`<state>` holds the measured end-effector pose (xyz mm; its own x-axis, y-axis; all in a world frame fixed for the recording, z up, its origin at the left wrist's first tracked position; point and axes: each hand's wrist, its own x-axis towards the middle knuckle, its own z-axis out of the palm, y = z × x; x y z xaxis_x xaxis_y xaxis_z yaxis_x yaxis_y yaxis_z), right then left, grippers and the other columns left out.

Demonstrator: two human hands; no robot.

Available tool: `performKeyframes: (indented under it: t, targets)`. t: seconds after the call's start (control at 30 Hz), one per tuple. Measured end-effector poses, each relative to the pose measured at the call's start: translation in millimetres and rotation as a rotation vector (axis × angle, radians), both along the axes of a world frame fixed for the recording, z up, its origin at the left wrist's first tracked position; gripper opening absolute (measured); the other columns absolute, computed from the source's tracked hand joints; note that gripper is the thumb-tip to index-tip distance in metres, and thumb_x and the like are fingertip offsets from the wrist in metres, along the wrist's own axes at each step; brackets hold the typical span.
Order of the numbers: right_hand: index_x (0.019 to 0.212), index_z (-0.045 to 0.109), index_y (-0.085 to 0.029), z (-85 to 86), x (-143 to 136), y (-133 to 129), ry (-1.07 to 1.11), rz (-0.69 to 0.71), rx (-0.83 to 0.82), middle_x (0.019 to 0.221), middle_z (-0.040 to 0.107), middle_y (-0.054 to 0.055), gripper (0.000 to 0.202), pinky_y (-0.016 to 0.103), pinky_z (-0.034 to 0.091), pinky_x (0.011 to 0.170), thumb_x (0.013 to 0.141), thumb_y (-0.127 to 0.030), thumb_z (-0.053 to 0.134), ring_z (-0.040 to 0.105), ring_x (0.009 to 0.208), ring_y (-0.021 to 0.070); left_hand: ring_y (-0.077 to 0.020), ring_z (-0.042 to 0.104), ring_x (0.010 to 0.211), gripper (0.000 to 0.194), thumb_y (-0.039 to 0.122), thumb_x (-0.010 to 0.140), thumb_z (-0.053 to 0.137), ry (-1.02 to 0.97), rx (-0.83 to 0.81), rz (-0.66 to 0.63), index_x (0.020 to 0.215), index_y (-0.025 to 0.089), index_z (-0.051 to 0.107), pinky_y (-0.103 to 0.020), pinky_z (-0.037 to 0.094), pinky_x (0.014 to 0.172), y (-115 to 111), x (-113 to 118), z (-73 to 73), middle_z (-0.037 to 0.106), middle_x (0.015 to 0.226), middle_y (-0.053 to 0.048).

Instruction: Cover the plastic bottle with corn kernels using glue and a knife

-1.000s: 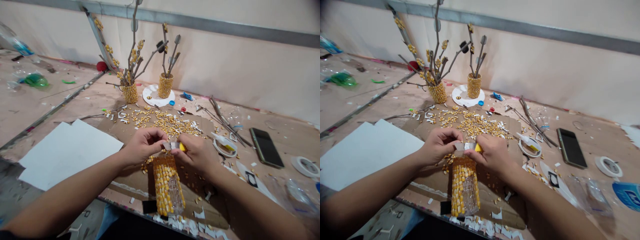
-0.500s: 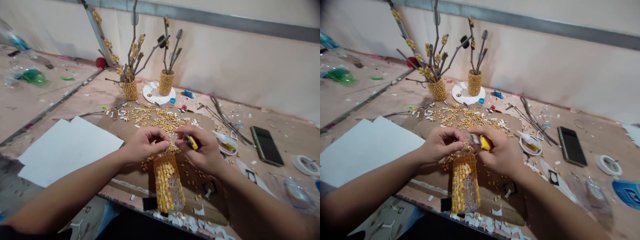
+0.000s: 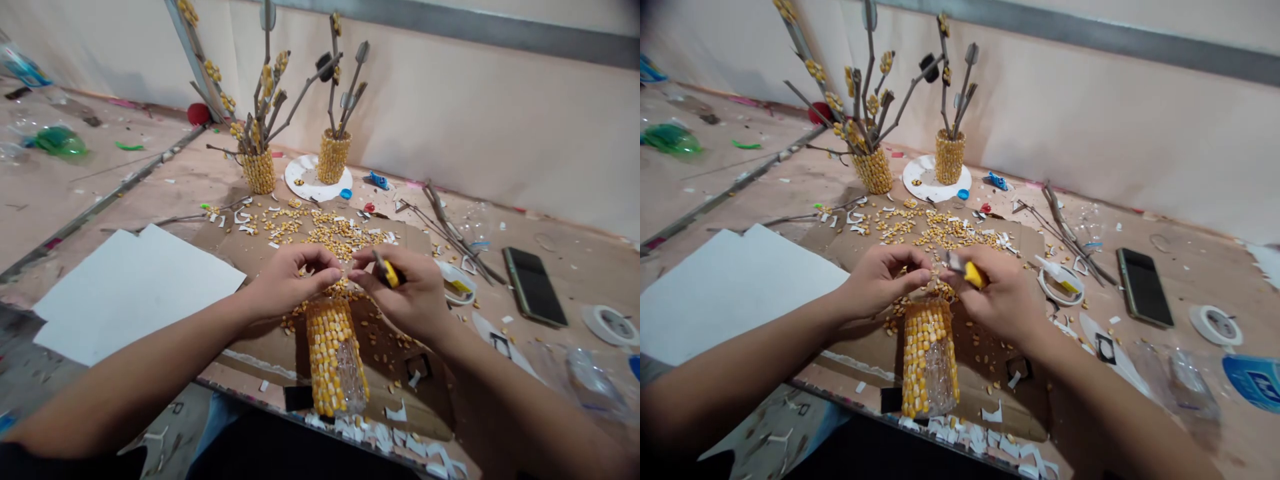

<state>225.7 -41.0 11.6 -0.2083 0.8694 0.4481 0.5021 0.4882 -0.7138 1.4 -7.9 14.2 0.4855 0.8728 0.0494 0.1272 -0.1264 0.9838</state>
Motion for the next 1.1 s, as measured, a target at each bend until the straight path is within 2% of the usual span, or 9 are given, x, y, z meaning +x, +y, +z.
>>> performKeyframes:
  t: [0.1,0.2,0.3,0.43,0.57,0.67,0.83,1.1]
  targets:
    - [0.107,0.075,-0.026,1.8,-1.6,-3.9,-0.006,0.142,0.042,0.096,0.08,0.002,0.024,0.034,0.057,0.075,0.089,-0.01,0.072,0.073,0.082,0.0191,-0.0168,0.063,0.075,0.019,0.035,0.09,0.077,0.009,0.051,-0.002,0.088,0.016,0.077,-0.029,0.047,0.071,1.2,-0.3,-0.5,0.076,0.083,-0.006]
    - [0.104,0.075,-0.025,1.6,-4.2,-5.8,-0.002,0.159,0.061,0.095,0.081,0.002,0.028,0.033,0.057,0.075,0.087,-0.004,0.067,0.073,0.081,0.0184,-0.0173,0.064,0.074,0.02,0.036,0.091,0.077,0.017,0.094,-0.032,0.089,0.016,0.078,-0.029,0.048,0.069,1.4,-1.1,-1.8,0.077,0.084,-0.007]
    - [0.103,0.074,-0.024,2.7,-4.6,-5.9,-0.024,0.151,0.022,0.093,0.08,0.003,0.023,0.032,0.056,0.073,0.089,-0.007,0.067,0.073,0.079,0.0184,-0.018,0.066,0.077,0.02,0.035,0.092,0.077,0.012,0.089,-0.059,0.089,0.015,0.077,-0.029,0.049,0.072,1.1,-1.7,-2.1,0.078,0.085,-0.008]
    - [0.096,0.071,-0.021,18.8,-0.2,-7.8,-0.075,0.185,-0.134,0.08,0.073,0.0,0.006,0.026,0.048,0.063,0.093,-0.017,0.068,0.064,0.066,0.014,-0.0175,0.066,0.081,0.019,0.035,0.093,0.077,0.018,0.076,-0.162,0.094,0.016,0.075,-0.029,0.05,0.076,5.2,-7.3,1.1,0.077,0.09,-0.006]
    - [0.092,0.07,-0.019,43.1,4.7,-14.7,-0.225,0.387,-0.34,0.076,0.069,-0.002,0.014,0.023,0.043,0.062,0.084,-0.009,0.064,0.06,0.065,0.0118,-0.02,0.069,0.096,0.024,0.033,0.093,0.074,0.118,0.095,-0.349,0.111,0.017,0.072,-0.032,0.054,0.086,12.8,-20.6,5.4,0.076,0.107,-0.007]
    - [0.087,0.07,-0.019,51.9,2.8,-21.7,-0.319,0.485,-0.469,0.075,0.069,-0.001,0.017,0.023,0.044,0.066,0.078,-0.006,0.064,0.062,0.07,0.0131,-0.0225,0.07,0.105,0.033,0.032,0.091,0.076,0.204,0.058,-0.489,0.12,0.019,0.069,-0.034,0.056,0.091,15.6,-29.0,5.0,0.076,0.117,-0.009]
    - [0.082,0.068,-0.02,51.0,-5.9,-28.8,-0.396,0.477,-0.589,0.075,0.068,-0.001,0.015,0.024,0.043,0.069,0.077,-0.007,0.066,0.06,0.073,0.0142,-0.024,0.072,0.105,0.039,0.03,0.085,0.081,0.312,0.006,-0.547,0.122,0.019,0.071,-0.037,0.056,0.093,15.6,-30.6,1.1,0.078,0.118,-0.009]
    - [0.076,0.063,-0.021,47.5,-9.6,-30.5,-0.411,0.459,-0.689,0.067,0.061,-0.004,0.013,0.023,0.039,0.064,0.08,-0.009,0.065,0.055,0.066,0.0119,-0.0213,0.07,0.095,0.035,0.028,0.085,0.08,0.273,0.023,-0.539,0.118,0.017,0.073,-0.033,0.056,0.084,14.9,-28.2,0.7,0.077,0.104,-0.007]
